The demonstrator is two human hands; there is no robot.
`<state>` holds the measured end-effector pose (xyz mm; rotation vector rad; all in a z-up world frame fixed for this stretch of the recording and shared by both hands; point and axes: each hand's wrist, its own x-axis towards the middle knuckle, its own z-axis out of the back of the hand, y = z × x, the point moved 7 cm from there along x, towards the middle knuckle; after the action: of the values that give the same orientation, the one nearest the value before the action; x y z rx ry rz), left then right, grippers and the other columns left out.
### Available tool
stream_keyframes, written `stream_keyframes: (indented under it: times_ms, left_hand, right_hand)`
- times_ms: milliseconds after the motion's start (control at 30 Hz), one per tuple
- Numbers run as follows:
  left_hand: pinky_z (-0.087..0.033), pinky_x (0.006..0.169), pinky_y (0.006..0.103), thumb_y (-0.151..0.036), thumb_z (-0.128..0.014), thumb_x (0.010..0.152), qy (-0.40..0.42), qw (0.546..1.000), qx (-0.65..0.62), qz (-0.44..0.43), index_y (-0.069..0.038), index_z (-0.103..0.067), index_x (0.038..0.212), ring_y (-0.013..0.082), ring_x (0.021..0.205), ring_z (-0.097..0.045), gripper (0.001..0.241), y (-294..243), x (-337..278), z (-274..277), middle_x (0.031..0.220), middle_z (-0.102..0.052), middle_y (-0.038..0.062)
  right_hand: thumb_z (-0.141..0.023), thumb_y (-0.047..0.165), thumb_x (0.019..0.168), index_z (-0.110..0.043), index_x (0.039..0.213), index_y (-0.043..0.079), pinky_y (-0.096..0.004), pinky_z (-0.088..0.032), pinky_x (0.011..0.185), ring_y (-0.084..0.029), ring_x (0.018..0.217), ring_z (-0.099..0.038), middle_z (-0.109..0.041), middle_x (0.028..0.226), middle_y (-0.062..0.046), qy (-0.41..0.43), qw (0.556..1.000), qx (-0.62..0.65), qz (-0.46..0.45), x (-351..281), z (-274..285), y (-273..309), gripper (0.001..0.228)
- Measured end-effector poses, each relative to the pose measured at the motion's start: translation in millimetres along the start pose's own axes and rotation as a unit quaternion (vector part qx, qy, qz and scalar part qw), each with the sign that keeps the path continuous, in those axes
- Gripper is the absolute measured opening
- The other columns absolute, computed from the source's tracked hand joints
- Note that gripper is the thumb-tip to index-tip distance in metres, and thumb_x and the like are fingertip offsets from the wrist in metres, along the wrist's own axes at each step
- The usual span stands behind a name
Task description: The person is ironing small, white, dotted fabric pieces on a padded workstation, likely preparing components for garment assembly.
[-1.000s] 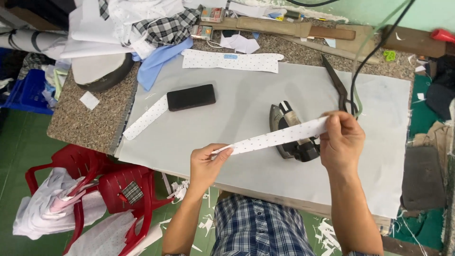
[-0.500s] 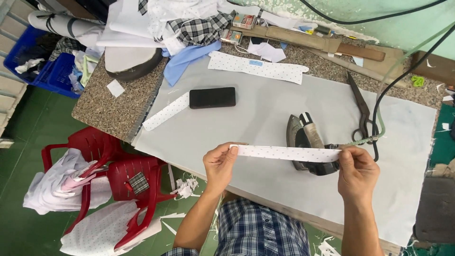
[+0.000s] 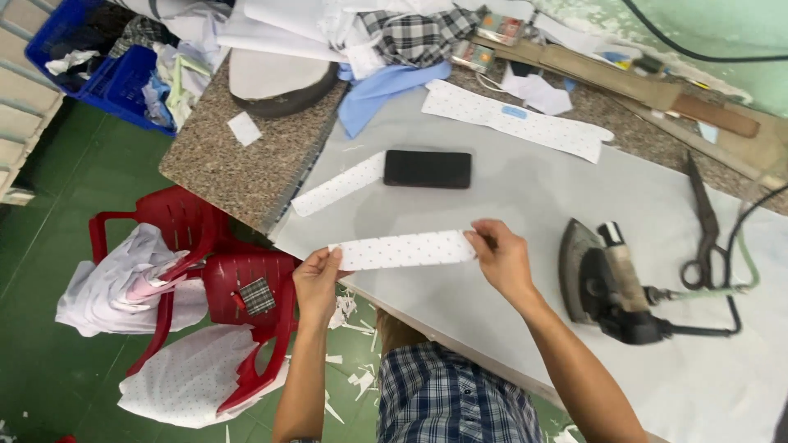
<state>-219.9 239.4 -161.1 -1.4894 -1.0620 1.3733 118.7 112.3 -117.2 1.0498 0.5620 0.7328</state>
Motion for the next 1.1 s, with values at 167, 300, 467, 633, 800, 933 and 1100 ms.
stream_keyframes:
  times_ms: [167, 300, 467, 633, 800, 933, 1100]
  left_hand:
    - [-0.067, 0.073, 0.0428, -0.009, -0.070, 0.099, -0.063, 0.995, -0.055, -0.047, 0.007, -0.067, 0.115, 0.0248, 0.078, -0.076, 0.023, -20, 115, 69, 0.092, -0.075, 0.016]
    - [-0.066, 0.077, 0.0399, -0.007, -0.070, 0.098, -0.041, 0.998, -0.033, -0.026, 0.006, -0.066, 0.118, 0.0242, 0.082, -0.075, 0.024, 17, 176, 78, 0.097, -0.076, 0.018]
    - [-0.060, 0.091, 0.0446, -0.023, -0.082, 0.091, -0.090, 0.915, 0.303, -0.251, 0.004, -0.061, 0.136, 0.0383, 0.108, -0.070, 0.056, -41, 169, 79, 0.119, -0.068, 0.028]
    - [-0.055, 0.100, 0.0458, -0.023, -0.070, 0.103, -0.065, 0.974, 0.169, -0.134, 0.002, -0.052, 0.141, 0.0342, 0.122, -0.062, 0.049, -44, 281, 61, 0.127, -0.059, 0.021]
    - [-0.043, 0.114, 0.0545, -0.028, -0.078, 0.100, -0.047, 0.991, -0.111, 0.065, 0.012, -0.010, 0.155, 0.0461, 0.138, -0.047, 0.096, -39, 368, 21, 0.146, -0.038, 0.035]
    - [-0.061, 0.083, 0.0437, -0.047, -0.096, 0.080, -0.131, 0.973, -0.129, 0.138, 0.012, -0.035, 0.138, 0.0341, 0.097, -0.059, 0.102, -27, 418, 34, 0.114, -0.048, 0.030]
    - [-0.057, 0.073, 0.0370, -0.066, -0.094, 0.077, -0.096, 0.982, -0.069, 0.146, 0.003, -0.036, 0.136, 0.0272, 0.089, -0.058, 0.108, -44, 445, 15, 0.107, -0.048, 0.022]
  right_hand:
    - [-0.078, 0.017, 0.095, -0.072, 0.111, 0.005, -0.037, -0.060, 0.072, -0.028, 0.082, -0.075, -0.077, 0.091, -0.013, 0.035, 0.985, -0.048, 0.165, 121, -149, 75, 0.021]
    - [-0.075, 0.016, 0.098, -0.068, 0.117, 0.006, -0.035, -0.061, 0.075, -0.023, 0.081, -0.075, -0.078, 0.089, -0.009, 0.043, 0.978, -0.116, 0.170, 168, -199, 37, 0.023]
    - [-0.047, 0.058, 0.104, -0.066, 0.139, 0.026, -0.044, -0.038, 0.118, -0.023, 0.136, -0.054, -0.062, 0.143, -0.001, -0.068, 0.831, -0.448, 0.321, 124, -170, -6, 0.051]
    - [-0.043, 0.058, 0.109, -0.067, 0.142, 0.031, -0.046, -0.036, 0.121, -0.024, 0.140, -0.054, -0.063, 0.147, -0.002, -0.109, 0.834, -0.489, 0.231, 121, -120, -58, 0.049]
    - [-0.061, 0.050, 0.104, -0.066, 0.145, 0.018, -0.052, -0.038, 0.117, -0.037, 0.140, -0.052, -0.060, 0.148, -0.019, -0.174, 0.826, -0.510, 0.166, 116, -96, -43, 0.052]
    - [-0.079, 0.031, 0.089, -0.067, 0.138, 0.012, -0.048, -0.044, 0.111, -0.035, 0.134, -0.056, -0.063, 0.139, -0.018, -0.196, 0.831, -0.497, 0.155, 66, -60, 1, 0.053]
    - [-0.084, 0.022, 0.087, -0.068, 0.133, 0.010, -0.043, -0.048, 0.105, -0.033, 0.127, -0.059, -0.066, 0.131, -0.015, -0.286, 0.755, -0.581, 0.104, 3, 53, -18, 0.050]
